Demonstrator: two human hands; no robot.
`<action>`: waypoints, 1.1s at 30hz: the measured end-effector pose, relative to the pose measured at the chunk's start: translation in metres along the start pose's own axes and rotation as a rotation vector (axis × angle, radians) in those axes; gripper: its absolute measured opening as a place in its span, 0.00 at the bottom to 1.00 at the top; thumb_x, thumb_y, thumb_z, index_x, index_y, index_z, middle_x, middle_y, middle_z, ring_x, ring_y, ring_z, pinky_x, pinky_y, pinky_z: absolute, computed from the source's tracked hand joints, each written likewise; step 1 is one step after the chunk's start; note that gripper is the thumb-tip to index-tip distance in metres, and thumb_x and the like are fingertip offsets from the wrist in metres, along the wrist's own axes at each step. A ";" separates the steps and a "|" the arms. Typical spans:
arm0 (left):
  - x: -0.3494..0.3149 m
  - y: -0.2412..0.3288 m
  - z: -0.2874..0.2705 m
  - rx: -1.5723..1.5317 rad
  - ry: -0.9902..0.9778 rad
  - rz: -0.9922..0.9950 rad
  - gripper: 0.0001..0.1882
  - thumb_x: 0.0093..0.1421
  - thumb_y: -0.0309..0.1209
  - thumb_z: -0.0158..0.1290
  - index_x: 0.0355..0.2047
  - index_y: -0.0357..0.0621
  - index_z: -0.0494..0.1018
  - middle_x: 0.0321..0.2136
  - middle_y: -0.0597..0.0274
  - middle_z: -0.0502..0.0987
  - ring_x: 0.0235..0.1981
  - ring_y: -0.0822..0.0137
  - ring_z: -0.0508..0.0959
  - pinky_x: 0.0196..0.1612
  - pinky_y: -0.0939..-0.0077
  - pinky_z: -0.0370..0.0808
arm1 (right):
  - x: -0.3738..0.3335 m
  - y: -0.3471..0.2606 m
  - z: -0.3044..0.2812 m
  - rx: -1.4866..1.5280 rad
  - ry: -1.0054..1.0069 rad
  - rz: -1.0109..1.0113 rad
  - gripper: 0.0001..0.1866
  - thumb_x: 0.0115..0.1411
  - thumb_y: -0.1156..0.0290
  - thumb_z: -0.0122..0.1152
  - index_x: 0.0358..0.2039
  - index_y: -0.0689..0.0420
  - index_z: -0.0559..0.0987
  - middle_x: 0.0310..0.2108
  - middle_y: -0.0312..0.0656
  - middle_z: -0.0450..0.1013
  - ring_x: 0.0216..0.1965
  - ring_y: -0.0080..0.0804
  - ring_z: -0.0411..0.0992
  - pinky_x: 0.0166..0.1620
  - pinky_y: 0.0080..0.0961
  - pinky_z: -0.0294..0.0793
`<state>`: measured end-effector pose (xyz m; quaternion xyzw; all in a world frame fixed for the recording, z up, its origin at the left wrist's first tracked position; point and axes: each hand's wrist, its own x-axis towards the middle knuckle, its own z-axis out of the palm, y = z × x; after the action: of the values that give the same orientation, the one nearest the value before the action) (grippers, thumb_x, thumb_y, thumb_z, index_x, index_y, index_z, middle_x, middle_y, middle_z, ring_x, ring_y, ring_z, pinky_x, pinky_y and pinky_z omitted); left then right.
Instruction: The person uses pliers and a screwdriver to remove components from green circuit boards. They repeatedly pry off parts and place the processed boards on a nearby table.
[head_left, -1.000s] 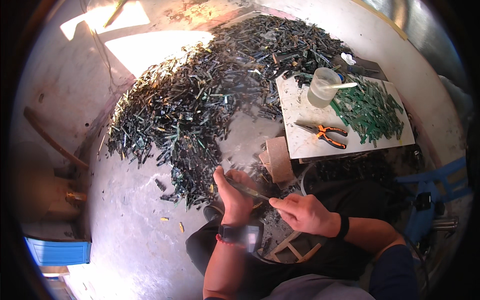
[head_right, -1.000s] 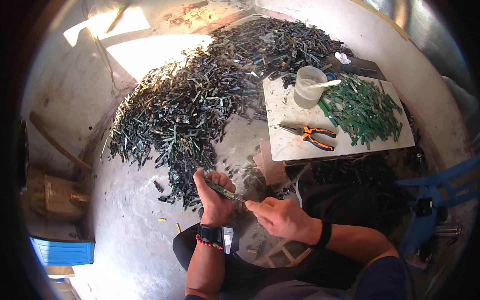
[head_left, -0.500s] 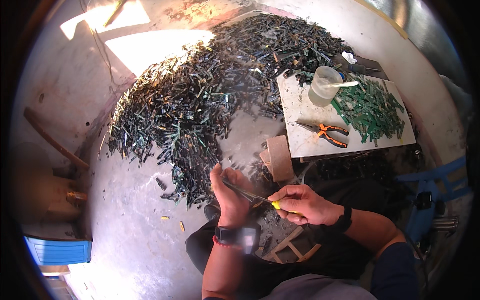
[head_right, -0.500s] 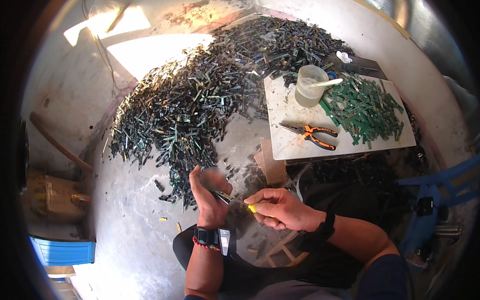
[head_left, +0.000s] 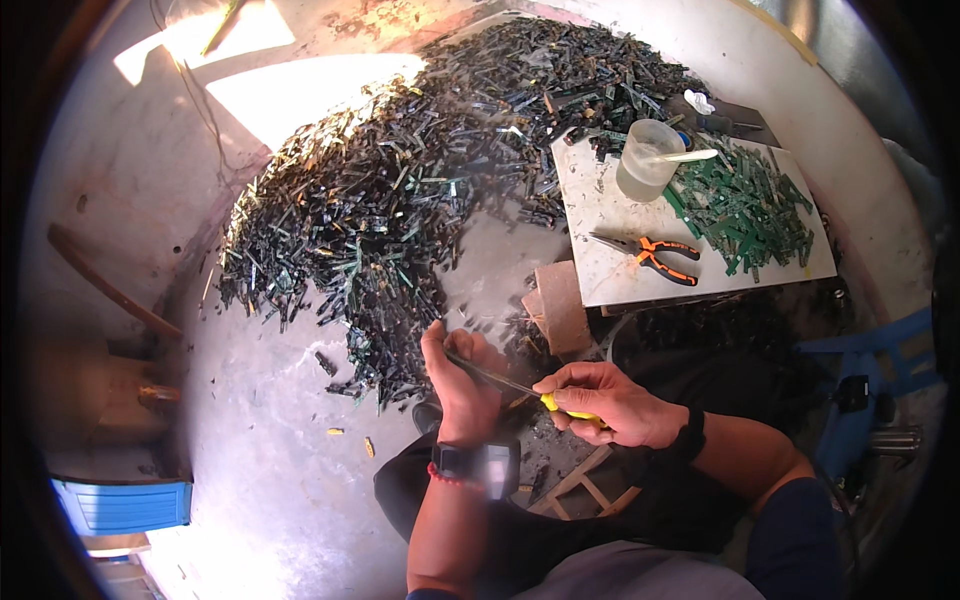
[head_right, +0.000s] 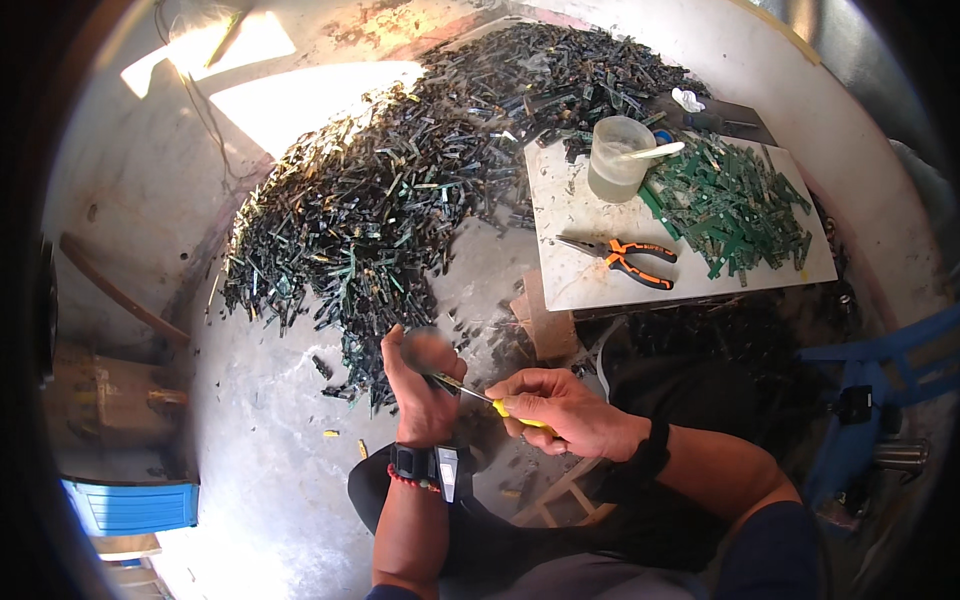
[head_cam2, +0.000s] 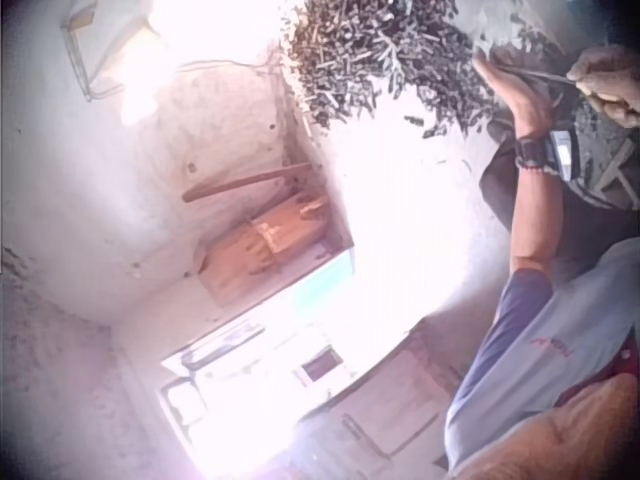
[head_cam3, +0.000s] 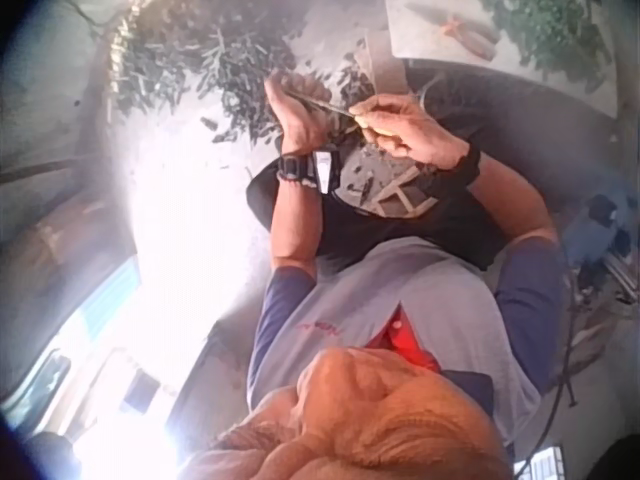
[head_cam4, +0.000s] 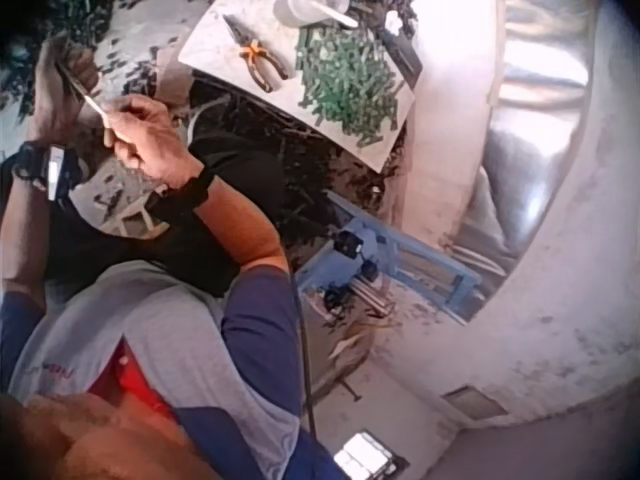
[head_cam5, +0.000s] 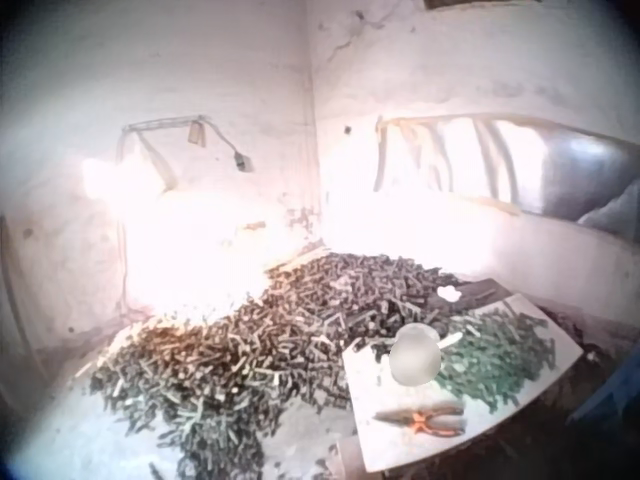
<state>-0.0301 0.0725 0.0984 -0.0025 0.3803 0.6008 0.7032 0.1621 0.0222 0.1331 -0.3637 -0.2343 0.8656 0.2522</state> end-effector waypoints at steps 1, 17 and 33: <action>-0.001 0.000 0.002 0.001 0.004 -0.001 0.26 0.62 0.50 0.39 0.11 0.52 0.53 0.09 0.71 0.51 0.11 0.72 0.49 0.17 0.72 0.46 | 0.000 0.002 0.001 0.020 -0.008 -0.002 0.12 0.66 0.70 0.51 0.48 0.54 0.74 0.29 0.42 0.69 0.17 0.16 0.61 0.17 0.14 0.59; 0.006 -0.005 0.003 0.003 0.137 0.039 0.25 0.61 0.50 0.41 0.12 0.52 0.54 0.10 0.71 0.53 0.12 0.72 0.52 0.17 0.74 0.48 | 0.009 0.007 0.010 -0.522 0.182 -0.390 0.10 0.62 0.72 0.57 0.43 0.59 0.77 0.21 0.33 0.69 0.16 0.14 0.62 0.18 0.14 0.61; 0.004 0.003 -0.001 -0.116 -0.061 0.014 0.25 0.62 0.50 0.41 0.13 0.51 0.54 0.10 0.71 0.51 0.12 0.73 0.49 0.18 0.73 0.46 | 0.015 0.015 0.008 -0.852 0.173 -0.666 0.09 0.61 0.75 0.57 0.42 0.60 0.78 0.24 0.38 0.74 0.23 0.21 0.71 0.27 0.20 0.71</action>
<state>-0.0331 0.0763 0.0965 -0.0221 0.3232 0.6263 0.7091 0.1431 0.0183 0.1219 -0.4097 -0.6449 0.5343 0.3616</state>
